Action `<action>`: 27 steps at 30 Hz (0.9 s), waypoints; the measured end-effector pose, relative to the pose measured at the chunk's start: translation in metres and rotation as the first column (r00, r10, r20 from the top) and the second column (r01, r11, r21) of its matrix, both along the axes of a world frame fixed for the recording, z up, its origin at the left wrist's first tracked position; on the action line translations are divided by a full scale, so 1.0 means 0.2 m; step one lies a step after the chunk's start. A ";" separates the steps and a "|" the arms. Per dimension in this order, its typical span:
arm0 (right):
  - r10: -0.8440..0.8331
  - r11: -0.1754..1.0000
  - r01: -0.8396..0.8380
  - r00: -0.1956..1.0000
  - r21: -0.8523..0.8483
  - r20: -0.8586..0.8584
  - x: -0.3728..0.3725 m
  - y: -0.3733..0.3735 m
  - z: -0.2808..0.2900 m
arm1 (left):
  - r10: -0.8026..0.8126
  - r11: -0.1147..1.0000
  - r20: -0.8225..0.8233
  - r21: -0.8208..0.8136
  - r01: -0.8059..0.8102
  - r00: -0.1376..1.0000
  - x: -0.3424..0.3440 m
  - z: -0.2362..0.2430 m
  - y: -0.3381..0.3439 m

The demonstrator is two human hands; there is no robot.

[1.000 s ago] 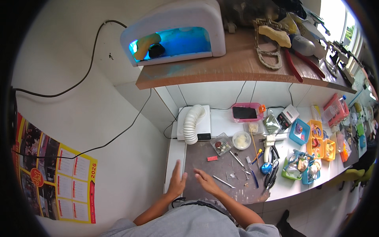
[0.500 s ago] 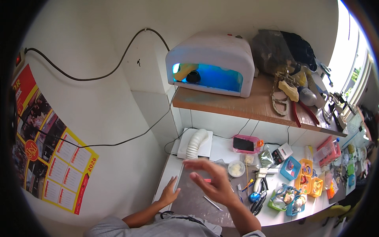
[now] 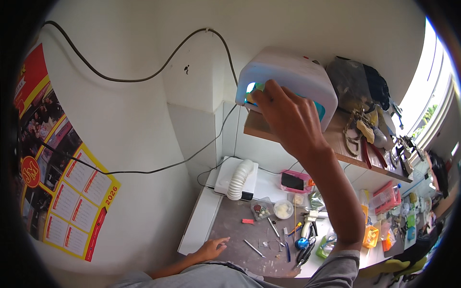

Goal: The person places a dental model into a UV light box for curing and then uses a scalpel to trim material from the model while holding it by hand.

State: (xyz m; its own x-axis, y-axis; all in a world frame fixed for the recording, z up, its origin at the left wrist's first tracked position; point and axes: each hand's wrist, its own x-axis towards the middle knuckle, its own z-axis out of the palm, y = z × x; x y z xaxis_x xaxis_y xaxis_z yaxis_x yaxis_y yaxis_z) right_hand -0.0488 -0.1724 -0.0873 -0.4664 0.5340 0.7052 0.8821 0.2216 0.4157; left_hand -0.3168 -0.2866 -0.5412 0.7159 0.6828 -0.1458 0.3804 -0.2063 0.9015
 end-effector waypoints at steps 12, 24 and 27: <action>-0.053 0.998 0.035 0.920 0.052 0.389 0.04 0.10 0.04 | -0.038 0.995 -0.051 0.087 0.042 0.998 -0.07 0.05 0.16; -0.090 0.985 0.055 0.972 0.164 0.219 0.16 -0.02 0.01 | -0.058 0.993 0.046 0.109 0.053 0.997 -0.01 -0.03 0.07; -0.134 0.983 0.116 0.982 0.140 0.131 0.16 -0.09 0.01 | -0.071 0.995 0.030 0.076 0.069 0.997 -0.02 -0.03 0.06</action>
